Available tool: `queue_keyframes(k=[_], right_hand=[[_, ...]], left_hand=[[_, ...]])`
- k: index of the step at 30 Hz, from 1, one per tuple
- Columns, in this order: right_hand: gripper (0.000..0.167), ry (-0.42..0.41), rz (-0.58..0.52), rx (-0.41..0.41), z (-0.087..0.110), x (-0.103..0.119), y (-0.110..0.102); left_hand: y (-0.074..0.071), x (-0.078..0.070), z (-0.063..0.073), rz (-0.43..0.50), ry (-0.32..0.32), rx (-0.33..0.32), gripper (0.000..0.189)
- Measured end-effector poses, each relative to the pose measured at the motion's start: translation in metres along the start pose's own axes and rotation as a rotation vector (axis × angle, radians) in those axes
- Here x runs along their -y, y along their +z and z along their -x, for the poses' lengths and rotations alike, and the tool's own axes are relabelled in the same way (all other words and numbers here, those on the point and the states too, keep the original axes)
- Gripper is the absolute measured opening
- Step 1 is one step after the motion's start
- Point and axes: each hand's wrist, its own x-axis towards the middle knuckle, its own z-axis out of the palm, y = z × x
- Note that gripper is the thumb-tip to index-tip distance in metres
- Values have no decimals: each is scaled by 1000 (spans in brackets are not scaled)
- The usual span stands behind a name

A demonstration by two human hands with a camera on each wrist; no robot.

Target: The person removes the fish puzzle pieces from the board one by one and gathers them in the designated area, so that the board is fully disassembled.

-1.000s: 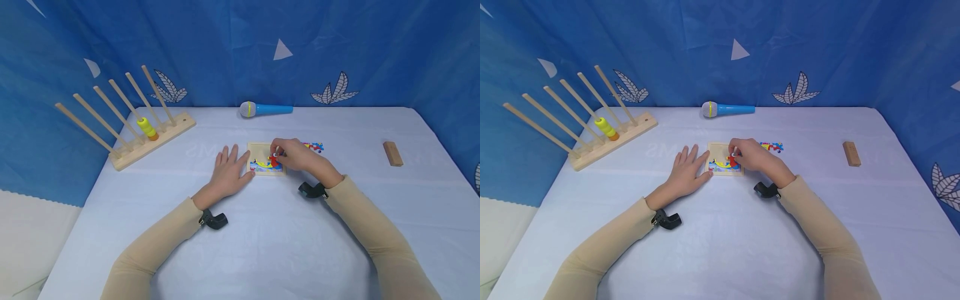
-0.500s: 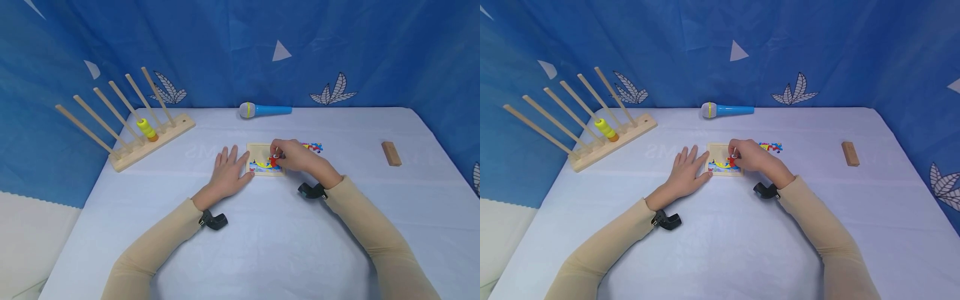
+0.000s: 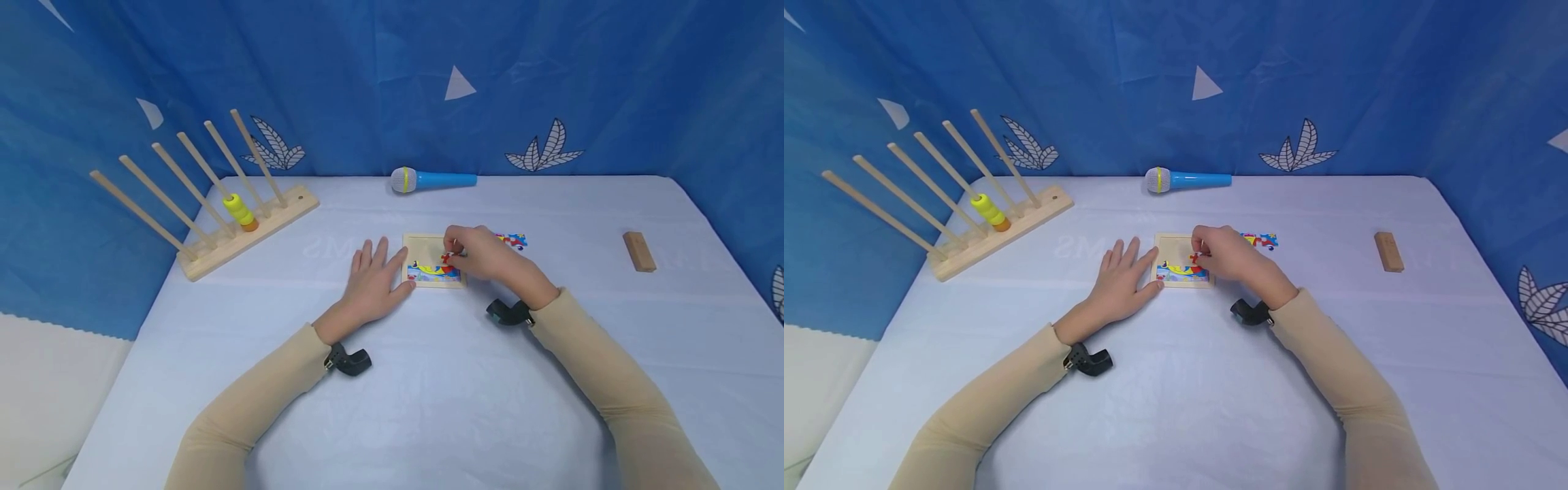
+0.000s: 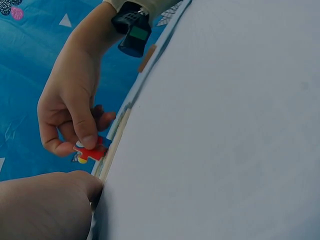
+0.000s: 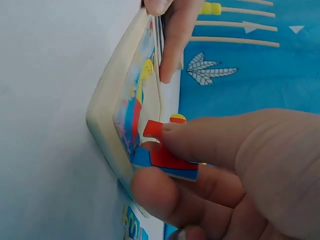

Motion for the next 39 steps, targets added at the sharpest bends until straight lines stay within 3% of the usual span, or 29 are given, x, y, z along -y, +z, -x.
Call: queue_keyframes(k=[6, 18, 24, 29, 39], right_hand=[[13, -30, -24, -84, 9, -12, -13], [18, 112, -42, -175, 47, -63, -42], [20, 174, -56, -133, 53, -82, -46], [20, 170, -79, -68, 52, -89, -44], [19, 168, -121, -21, 47, -94, -37]], left_hand=[[1, -1, -1, 9, 5, 5, 69], [4, 2, 1, 10, 8, -4, 70], [3, 1, 0, 11, 8, -9, 70], [3, 0, 0, 15, 9, -4, 70], [2, 2, 0, 3, 6, -6, 70]])
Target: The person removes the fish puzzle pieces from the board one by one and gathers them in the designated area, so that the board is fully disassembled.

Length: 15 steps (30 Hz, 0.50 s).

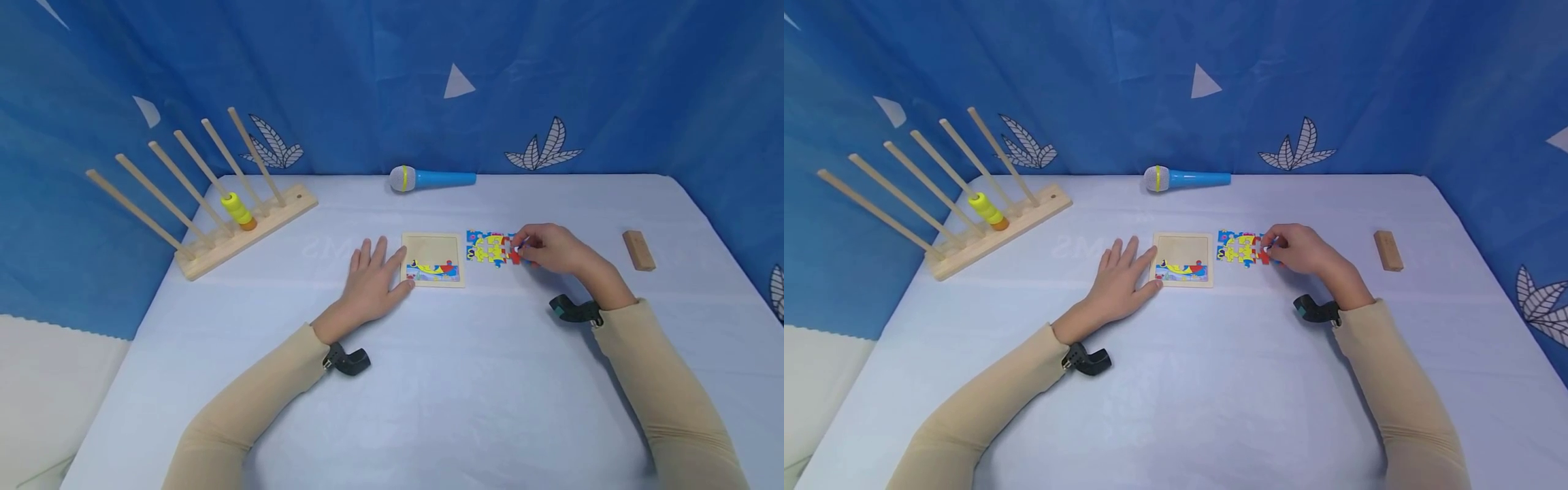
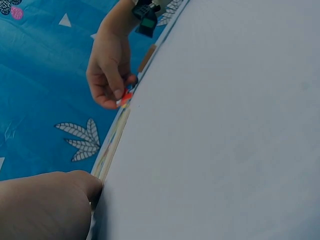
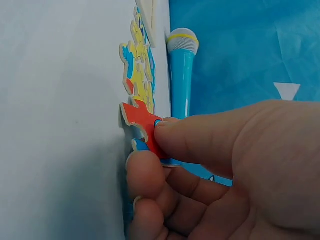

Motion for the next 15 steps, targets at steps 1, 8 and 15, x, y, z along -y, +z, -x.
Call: queue_keyframes(k=[1, 8, 15], right_hand=[[19, 2, -1, 3, 0, 0, 0], [23, 53, 52, -8, -3, 0, 3], [26, 88, 117, -62, -3, 1, 6]], left_hand=[[0, 0, 0, 0, 0, -2, 70], [-1, 0, 0, -4, -4, 1, 70], [0, 0, 0, 2, 2, -5, 70]])
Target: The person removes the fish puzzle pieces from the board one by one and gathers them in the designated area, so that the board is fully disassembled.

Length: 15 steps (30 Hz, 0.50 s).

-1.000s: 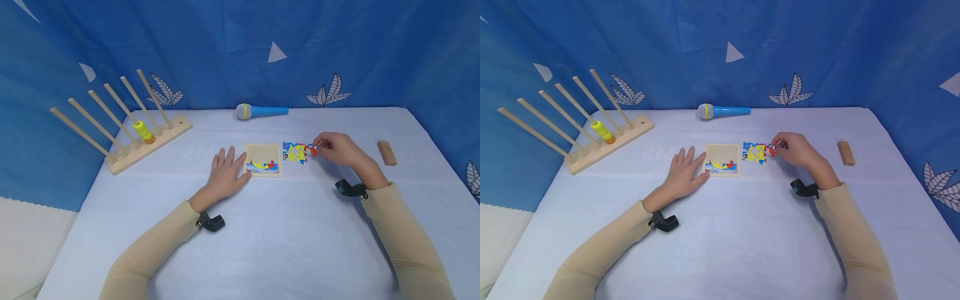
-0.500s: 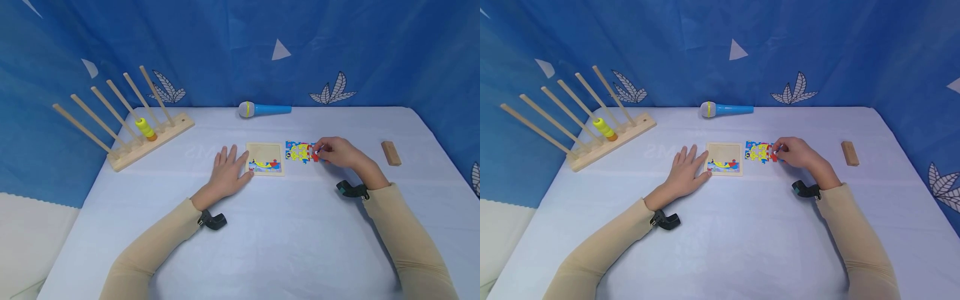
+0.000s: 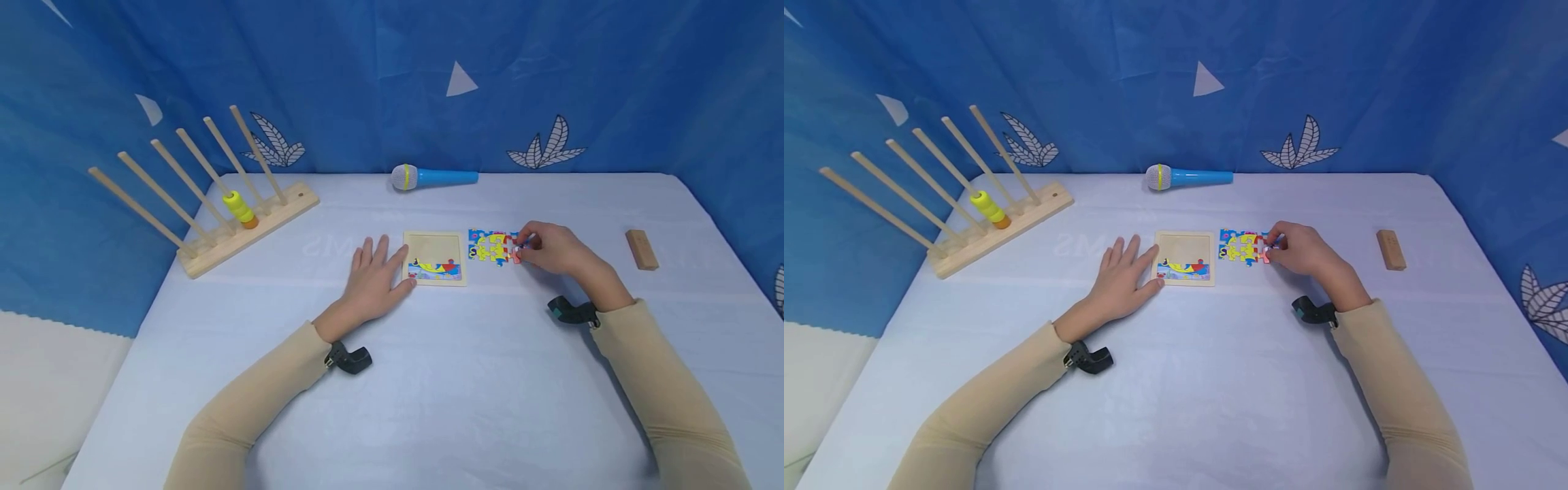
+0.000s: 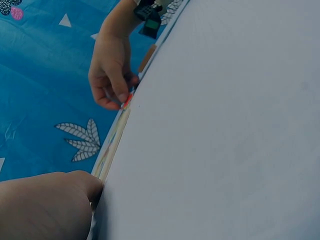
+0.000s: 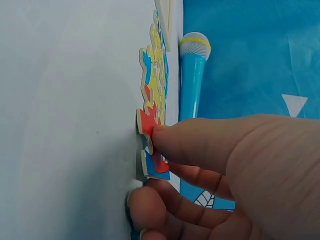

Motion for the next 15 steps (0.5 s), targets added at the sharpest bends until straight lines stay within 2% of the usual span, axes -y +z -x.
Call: queue_keyframes(k=[8, 15], right_hand=[[26, 57, 14, 6, 1, 2, 1], [23, 49, 26, 7, 0, 2, 1]], left_hand=[[1, -1, -1, -11, -6, 1, 70], [1, -1, -1, -16, -8, 2, 70]])
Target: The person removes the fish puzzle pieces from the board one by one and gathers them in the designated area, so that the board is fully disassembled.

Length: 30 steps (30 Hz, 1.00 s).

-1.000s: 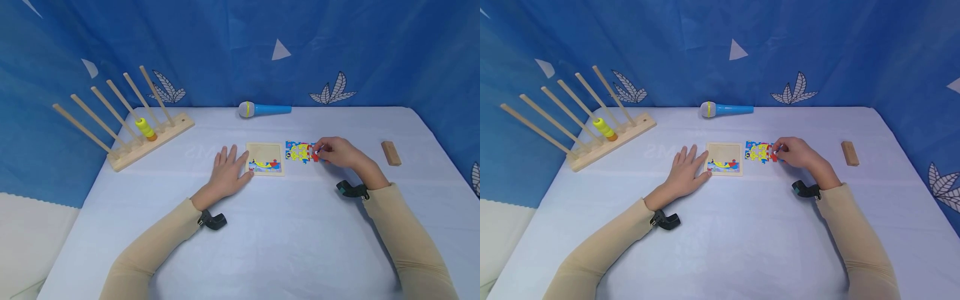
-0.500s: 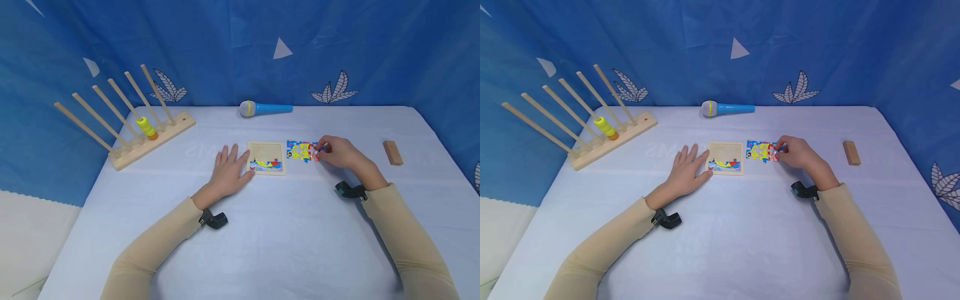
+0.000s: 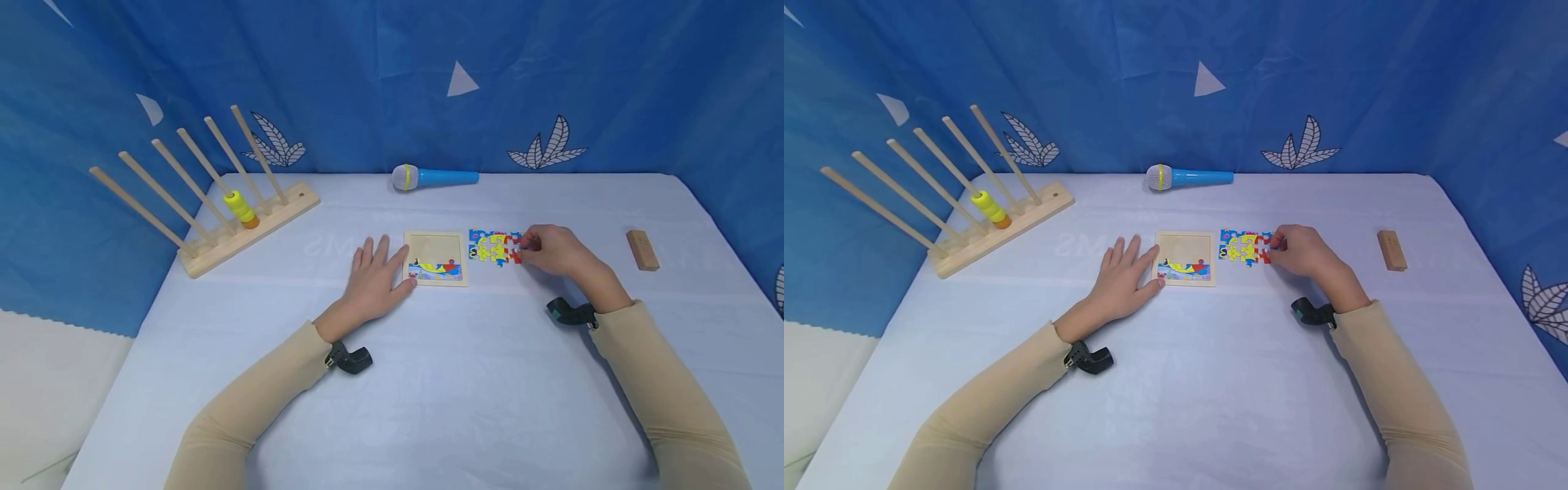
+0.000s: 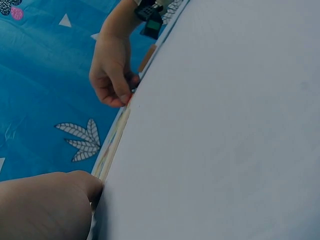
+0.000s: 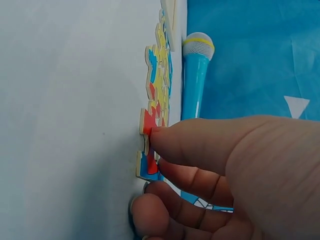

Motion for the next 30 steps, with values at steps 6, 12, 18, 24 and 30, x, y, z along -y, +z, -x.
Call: queue_keyframes(k=[6, 12, 18, 24, 30], right_hand=[[24, -20, -6, -21, 1, 2, 0], [26, -71, -6, -57, 5, 8, 0], [35, -134, 45, -42, 6, 13, 4], [40, -146, 59, -39, 5, 13, 8], [33, -146, 63, -44, 4, 12, 10]], left_hand=[[0, -1, 1, 2, -1, 1, 70], [0, 0, 0, -2, -1, 5, 70], [0, -1, 0, 1, 0, 6, 70], [0, -1, 1, 7, -1, 8, 70], [-1, -1, 1, 12, -2, 9, 70]])
